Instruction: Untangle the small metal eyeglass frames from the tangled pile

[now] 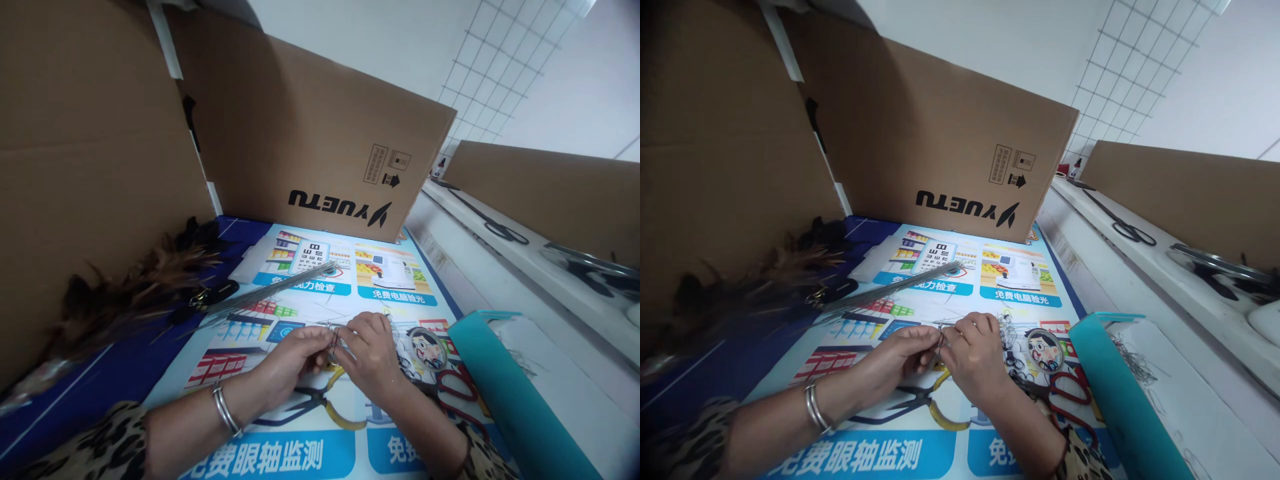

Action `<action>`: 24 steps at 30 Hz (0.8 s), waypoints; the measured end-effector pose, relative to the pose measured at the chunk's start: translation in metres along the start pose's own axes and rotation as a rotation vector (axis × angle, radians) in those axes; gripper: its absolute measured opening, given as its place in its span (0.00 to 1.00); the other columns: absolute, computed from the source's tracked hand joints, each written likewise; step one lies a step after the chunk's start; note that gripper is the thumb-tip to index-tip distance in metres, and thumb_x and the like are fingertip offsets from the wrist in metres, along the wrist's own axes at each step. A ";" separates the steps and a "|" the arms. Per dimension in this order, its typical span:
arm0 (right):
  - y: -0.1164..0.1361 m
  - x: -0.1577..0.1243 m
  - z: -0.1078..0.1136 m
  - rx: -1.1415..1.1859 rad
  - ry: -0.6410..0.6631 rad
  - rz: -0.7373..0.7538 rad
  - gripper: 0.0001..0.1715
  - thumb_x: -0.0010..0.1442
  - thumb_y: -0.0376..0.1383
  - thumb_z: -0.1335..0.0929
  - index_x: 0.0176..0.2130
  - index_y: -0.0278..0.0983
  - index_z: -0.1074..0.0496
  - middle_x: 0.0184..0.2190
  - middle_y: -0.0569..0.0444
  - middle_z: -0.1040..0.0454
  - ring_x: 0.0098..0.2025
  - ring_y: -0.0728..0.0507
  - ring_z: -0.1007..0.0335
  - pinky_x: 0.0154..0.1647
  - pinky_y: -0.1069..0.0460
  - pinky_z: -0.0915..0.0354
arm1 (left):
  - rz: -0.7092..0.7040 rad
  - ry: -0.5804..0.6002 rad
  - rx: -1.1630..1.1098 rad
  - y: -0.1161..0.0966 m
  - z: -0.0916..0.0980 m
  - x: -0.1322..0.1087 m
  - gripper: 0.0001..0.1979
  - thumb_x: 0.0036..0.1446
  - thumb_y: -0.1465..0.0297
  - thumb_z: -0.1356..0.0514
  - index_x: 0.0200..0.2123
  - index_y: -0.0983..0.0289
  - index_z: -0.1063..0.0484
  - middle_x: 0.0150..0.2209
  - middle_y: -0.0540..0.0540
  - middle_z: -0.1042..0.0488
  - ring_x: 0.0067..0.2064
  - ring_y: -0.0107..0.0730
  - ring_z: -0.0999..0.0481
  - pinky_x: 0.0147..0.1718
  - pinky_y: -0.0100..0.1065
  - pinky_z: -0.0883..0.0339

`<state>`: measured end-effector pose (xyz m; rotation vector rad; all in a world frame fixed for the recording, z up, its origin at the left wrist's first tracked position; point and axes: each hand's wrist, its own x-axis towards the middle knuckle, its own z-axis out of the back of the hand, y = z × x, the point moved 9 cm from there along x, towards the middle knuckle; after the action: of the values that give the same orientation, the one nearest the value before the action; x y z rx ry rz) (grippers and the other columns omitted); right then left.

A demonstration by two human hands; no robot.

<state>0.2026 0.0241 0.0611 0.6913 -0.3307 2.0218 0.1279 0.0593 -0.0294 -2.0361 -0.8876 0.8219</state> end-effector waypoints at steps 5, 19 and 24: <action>-0.001 -0.001 -0.005 -0.017 0.069 -0.016 0.07 0.57 0.31 0.36 0.37 0.34 0.30 0.32 0.50 0.31 0.40 0.41 0.41 0.41 0.44 0.45 | 0.007 0.072 0.119 -0.005 -0.011 -0.004 0.04 0.44 0.74 0.38 0.25 0.66 0.32 0.22 0.48 0.36 0.23 0.22 0.41 0.23 0.27 0.50; 0.004 -0.005 -0.006 -0.009 0.013 0.029 0.08 0.57 0.29 0.39 0.34 0.34 0.31 0.30 0.49 0.33 0.38 0.41 0.41 0.40 0.44 0.44 | -0.005 0.029 -0.066 -0.006 -0.009 -0.005 0.05 0.45 0.71 0.35 0.24 0.67 0.28 0.25 0.51 0.31 0.27 0.26 0.36 0.28 0.28 0.43; 0.001 -0.008 -0.006 -0.001 -0.006 0.033 0.08 0.57 0.29 0.40 0.34 0.34 0.32 0.30 0.50 0.33 0.38 0.42 0.41 0.39 0.45 0.45 | -0.023 0.070 0.036 -0.014 -0.010 -0.004 0.07 0.48 0.69 0.36 0.24 0.69 0.26 0.25 0.53 0.28 0.27 0.26 0.34 0.29 0.29 0.42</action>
<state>0.2031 0.0214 0.0512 0.6953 -0.3483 2.0515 0.1293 0.0591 -0.0123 -2.0081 -0.8496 0.7442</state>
